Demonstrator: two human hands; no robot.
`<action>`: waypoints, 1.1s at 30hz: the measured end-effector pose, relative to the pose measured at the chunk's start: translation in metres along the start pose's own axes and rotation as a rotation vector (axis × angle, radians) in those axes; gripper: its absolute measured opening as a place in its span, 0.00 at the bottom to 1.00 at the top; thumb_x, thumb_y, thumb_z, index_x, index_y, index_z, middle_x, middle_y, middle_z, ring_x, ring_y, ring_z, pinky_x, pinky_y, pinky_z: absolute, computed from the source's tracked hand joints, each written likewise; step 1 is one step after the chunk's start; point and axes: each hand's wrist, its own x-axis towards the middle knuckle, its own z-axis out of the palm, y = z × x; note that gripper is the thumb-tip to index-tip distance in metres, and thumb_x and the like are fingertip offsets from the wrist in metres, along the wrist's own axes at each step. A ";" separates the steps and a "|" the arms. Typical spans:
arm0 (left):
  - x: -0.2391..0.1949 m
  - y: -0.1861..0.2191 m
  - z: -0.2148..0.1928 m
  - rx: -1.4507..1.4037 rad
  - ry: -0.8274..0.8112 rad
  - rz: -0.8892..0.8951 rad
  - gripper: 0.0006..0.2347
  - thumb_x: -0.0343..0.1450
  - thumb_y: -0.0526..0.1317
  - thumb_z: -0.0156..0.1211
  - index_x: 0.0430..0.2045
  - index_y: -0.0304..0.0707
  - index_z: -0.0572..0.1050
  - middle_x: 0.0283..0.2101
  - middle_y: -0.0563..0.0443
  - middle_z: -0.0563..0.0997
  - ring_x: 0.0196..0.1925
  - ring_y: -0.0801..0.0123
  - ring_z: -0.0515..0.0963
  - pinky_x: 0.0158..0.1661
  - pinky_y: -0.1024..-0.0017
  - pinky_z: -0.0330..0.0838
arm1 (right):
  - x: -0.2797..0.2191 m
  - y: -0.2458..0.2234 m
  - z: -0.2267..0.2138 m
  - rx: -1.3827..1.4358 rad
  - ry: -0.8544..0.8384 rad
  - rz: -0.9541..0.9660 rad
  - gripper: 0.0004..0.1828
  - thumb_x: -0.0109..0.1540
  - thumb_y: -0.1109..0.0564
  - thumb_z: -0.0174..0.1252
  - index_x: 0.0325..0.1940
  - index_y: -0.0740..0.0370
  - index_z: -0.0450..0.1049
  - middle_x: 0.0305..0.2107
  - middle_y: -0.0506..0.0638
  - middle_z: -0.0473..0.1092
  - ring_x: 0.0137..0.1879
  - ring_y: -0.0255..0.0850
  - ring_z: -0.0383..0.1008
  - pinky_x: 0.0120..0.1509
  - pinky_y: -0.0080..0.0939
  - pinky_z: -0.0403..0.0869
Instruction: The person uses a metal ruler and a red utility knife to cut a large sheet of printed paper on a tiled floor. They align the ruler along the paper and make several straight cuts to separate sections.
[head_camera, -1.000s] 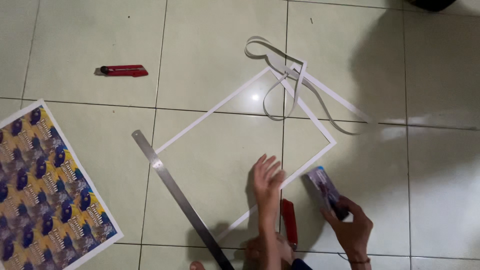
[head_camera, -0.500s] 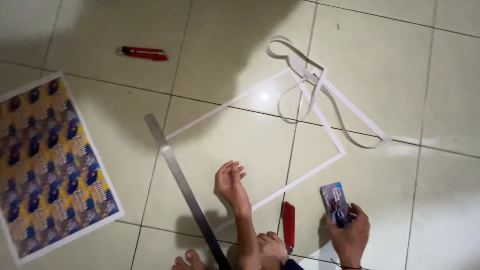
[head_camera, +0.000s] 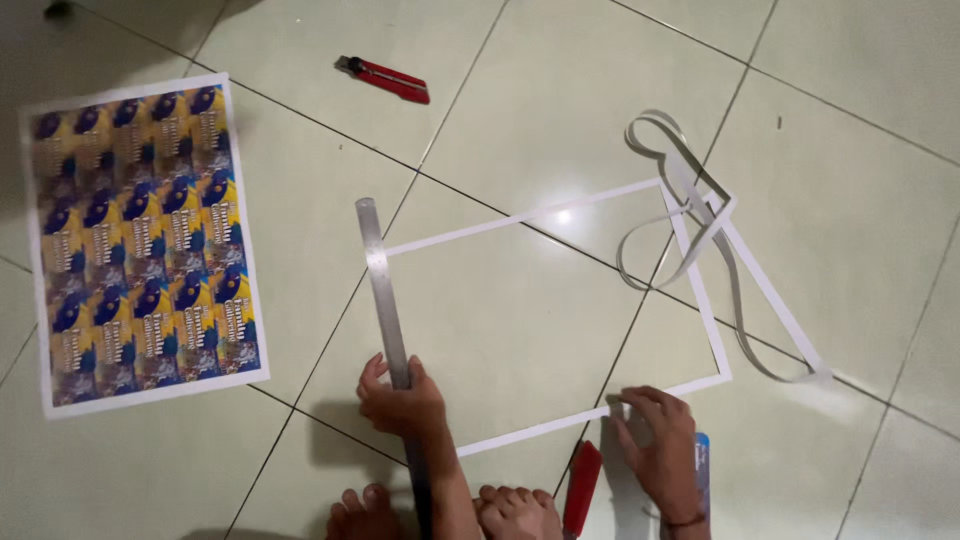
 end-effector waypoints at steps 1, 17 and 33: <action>0.002 0.000 0.002 -0.003 0.008 -0.006 0.19 0.59 0.40 0.72 0.45 0.45 0.80 0.45 0.53 0.84 0.43 0.42 0.79 0.42 0.43 0.69 | 0.008 0.008 0.004 0.001 -0.001 -0.010 0.20 0.56 0.51 0.67 0.53 0.46 0.80 0.51 0.43 0.75 0.56 0.45 0.72 0.61 0.48 0.68; -0.004 -0.048 0.046 -0.231 -0.267 0.164 0.02 0.71 0.36 0.63 0.33 0.40 0.76 0.36 0.51 0.81 0.38 0.57 0.78 0.40 0.58 0.71 | 0.033 -0.007 0.010 0.326 -0.273 0.081 0.09 0.66 0.49 0.54 0.35 0.53 0.69 0.28 0.45 0.75 0.35 0.41 0.72 0.44 0.43 0.68; -0.059 0.123 -0.023 -0.477 -0.781 0.095 0.13 0.75 0.46 0.57 0.47 0.40 0.80 0.39 0.52 0.85 0.33 0.72 0.78 0.34 0.71 0.75 | 0.235 0.114 -0.109 0.954 0.830 0.167 0.14 0.76 0.56 0.61 0.39 0.55 0.67 0.31 0.54 0.74 0.37 0.40 0.79 0.49 0.46 0.87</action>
